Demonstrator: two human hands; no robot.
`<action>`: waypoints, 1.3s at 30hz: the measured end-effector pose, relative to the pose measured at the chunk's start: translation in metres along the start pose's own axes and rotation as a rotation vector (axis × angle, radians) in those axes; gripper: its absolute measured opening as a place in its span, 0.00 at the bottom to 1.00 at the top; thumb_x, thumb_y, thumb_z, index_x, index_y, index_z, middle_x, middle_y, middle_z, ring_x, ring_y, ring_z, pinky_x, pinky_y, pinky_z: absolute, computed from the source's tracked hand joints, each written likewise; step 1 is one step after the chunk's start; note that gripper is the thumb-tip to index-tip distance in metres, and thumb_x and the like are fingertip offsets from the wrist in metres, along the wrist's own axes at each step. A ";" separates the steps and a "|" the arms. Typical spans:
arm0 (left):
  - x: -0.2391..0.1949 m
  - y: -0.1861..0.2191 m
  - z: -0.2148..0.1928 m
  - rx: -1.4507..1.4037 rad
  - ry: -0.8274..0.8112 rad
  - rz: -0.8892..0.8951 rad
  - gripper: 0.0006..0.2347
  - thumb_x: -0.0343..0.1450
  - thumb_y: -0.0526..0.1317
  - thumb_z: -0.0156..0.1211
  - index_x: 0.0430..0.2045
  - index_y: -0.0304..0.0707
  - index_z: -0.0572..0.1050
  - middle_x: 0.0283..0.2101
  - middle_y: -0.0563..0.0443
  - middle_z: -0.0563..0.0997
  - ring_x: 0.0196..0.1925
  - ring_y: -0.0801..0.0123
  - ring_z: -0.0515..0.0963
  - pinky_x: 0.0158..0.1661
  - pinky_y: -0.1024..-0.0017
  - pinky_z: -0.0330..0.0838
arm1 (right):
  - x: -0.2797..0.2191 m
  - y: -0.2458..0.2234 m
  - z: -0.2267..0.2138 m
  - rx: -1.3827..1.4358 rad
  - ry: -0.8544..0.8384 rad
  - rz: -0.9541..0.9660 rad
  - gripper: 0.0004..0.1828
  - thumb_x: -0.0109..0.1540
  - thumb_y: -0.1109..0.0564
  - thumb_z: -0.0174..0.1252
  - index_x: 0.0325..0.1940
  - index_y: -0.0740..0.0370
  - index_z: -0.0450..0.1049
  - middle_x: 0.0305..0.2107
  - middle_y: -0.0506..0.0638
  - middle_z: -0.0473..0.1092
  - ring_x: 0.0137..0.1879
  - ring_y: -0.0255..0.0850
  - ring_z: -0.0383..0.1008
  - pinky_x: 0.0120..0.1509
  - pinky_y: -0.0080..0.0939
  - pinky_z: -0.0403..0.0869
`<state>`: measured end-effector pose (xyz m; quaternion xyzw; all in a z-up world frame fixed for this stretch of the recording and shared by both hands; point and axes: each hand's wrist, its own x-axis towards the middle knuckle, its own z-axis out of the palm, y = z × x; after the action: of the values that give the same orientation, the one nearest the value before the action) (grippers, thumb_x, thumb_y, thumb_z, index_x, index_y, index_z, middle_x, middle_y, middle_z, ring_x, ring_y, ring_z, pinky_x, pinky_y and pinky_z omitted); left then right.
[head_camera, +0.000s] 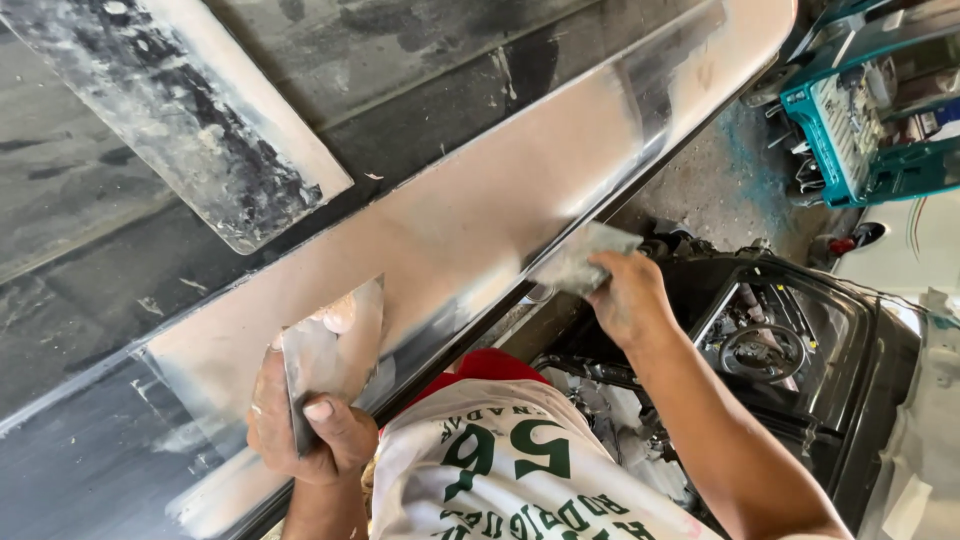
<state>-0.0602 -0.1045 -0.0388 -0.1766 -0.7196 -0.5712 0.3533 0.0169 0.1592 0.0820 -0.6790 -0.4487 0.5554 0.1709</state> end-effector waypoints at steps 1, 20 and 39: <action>-0.003 -0.002 -0.002 -0.002 -0.005 -0.002 0.17 0.78 0.37 0.42 0.45 0.09 0.70 0.45 0.19 0.77 0.37 0.31 0.79 0.33 0.51 0.73 | 0.008 -0.001 0.002 0.001 0.004 0.004 0.18 0.64 0.64 0.50 0.59 0.70 0.66 0.52 0.59 0.69 0.49 0.44 0.74 0.50 0.38 0.79; -0.008 -0.003 0.000 -0.001 0.012 -0.045 0.18 0.78 0.38 0.42 0.48 0.10 0.68 0.44 0.17 0.76 0.34 0.33 0.79 0.30 0.53 0.70 | 0.038 -0.038 -0.005 -0.011 -0.047 -0.113 0.10 0.63 0.65 0.52 0.49 0.69 0.68 0.45 0.57 0.68 0.38 0.38 0.73 0.41 0.36 0.80; 0.004 -0.001 0.005 0.231 0.079 0.235 0.11 0.80 0.29 0.41 0.45 0.09 0.69 0.45 0.13 0.74 0.33 0.25 0.77 0.30 0.45 0.69 | 0.088 -0.065 -0.007 -0.084 -0.012 -0.173 0.11 0.64 0.63 0.49 0.50 0.69 0.67 0.50 0.59 0.65 0.46 0.43 0.73 0.42 0.36 0.80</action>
<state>-0.0646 -0.1007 -0.0373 -0.1951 -0.7405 -0.4458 0.4635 -0.0055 0.2659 0.0789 -0.6411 -0.5293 0.5233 0.1870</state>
